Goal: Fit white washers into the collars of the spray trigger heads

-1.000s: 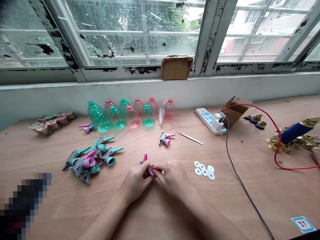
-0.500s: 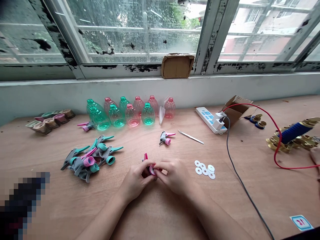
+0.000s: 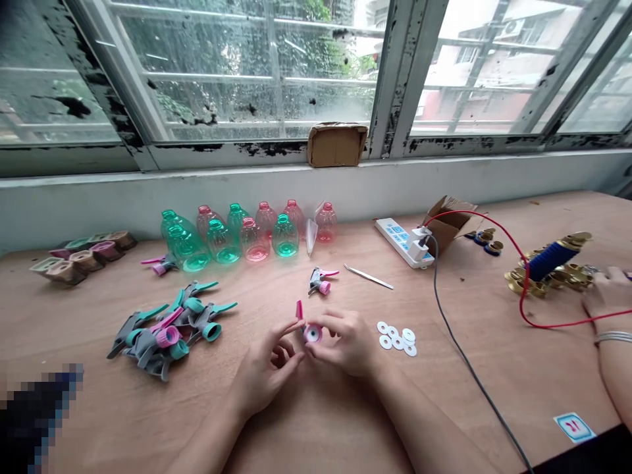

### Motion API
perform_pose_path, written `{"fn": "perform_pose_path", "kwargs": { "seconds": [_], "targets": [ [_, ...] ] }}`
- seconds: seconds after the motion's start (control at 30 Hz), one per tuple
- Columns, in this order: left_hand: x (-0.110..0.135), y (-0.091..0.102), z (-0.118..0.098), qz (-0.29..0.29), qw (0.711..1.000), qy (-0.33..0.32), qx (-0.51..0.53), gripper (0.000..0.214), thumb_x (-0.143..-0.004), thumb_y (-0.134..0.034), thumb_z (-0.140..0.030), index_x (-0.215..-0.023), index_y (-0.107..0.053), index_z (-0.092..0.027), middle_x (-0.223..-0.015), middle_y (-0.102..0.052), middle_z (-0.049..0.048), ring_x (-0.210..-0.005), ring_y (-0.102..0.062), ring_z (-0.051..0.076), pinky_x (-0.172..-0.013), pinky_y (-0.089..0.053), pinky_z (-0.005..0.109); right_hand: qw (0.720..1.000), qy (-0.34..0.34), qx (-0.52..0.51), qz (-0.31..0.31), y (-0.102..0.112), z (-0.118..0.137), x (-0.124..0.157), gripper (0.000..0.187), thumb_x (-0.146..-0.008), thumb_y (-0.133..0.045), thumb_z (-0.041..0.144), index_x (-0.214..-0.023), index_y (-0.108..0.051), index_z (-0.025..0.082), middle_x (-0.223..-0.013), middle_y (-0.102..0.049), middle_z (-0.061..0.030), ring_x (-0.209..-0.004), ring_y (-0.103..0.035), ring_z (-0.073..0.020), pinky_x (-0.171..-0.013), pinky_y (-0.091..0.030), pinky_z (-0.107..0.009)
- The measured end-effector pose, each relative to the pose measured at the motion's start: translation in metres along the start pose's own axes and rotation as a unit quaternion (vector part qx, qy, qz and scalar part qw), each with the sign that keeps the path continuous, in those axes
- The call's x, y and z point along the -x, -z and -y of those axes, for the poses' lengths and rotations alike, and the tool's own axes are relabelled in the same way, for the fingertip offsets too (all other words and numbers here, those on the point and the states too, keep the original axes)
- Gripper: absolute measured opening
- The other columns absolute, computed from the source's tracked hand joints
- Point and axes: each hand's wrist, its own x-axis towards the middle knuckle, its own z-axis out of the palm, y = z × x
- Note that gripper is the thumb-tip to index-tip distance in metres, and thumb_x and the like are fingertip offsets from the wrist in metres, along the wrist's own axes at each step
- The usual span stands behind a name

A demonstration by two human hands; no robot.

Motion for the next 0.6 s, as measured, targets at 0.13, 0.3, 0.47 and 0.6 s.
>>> {"fn": "perform_pose_path", "kwargs": {
  "seconds": [0.13, 0.3, 0.47, 0.6],
  "targets": [
    [0.002, 0.0, 0.001, -0.026, 1.0, -0.008, -0.008, 0.039, -0.089, -0.053, -0.024, -0.127, -0.045, -0.026, -0.108, -0.066, 0.0029, -0.056, -0.054, 0.007, -0.053, -0.048, 0.019, 0.975, -0.133, 0.01, -0.18, 0.018, -0.025, -0.001, 0.026, -0.08, -0.067, 0.037, -0.098, -0.07, 0.019, -0.086, -0.07, -0.0053, -0.062, -0.059, -0.0144, -0.055, -0.047, -0.026],
    [0.0, 0.001, 0.0, -0.007, 0.999, -0.001, -0.031, 0.039, -0.088, -0.052, -0.021, -0.126, -0.044, -0.027, -0.103, -0.065, 0.0018, -0.06, -0.054, 0.008, -0.055, -0.048, 0.02, 0.949, -0.269, 0.117, -0.118, 0.026, -0.051, -0.001, 0.026, -0.078, -0.064, 0.044, -0.092, -0.072, 0.023, -0.077, -0.071, -0.0011, -0.059, -0.06, -0.0161, -0.057, -0.045, -0.027],
    [-0.002, 0.002, -0.004, 0.001, 0.999, 0.012, -0.037, 0.04, -0.087, -0.052, -0.021, -0.126, -0.046, -0.026, -0.098, -0.065, 0.0009, -0.061, -0.056, 0.009, -0.058, -0.048, 0.021, 0.948, -0.255, 0.182, -0.051, 0.017, -0.052, -0.005, 0.025, -0.08, -0.061, 0.04, -0.096, -0.071, 0.024, -0.09, -0.072, -0.0032, -0.078, -0.065, -0.0204, -0.065, -0.045, -0.029],
    [-0.002, 0.002, -0.006, 0.009, 0.999, 0.011, -0.049, 0.04, -0.086, -0.052, -0.021, -0.125, -0.049, -0.026, -0.091, -0.067, -0.0014, -0.06, -0.056, 0.009, -0.057, -0.047, 0.021, 0.966, -0.197, 0.165, -0.033, 0.012, -0.048, -0.009, 0.039, -0.078, -0.067, 0.036, -0.114, -0.065, 0.023, -0.108, -0.069, -0.0068, -0.097, -0.062, -0.0237, -0.084, -0.046, -0.035]
  ]
}}
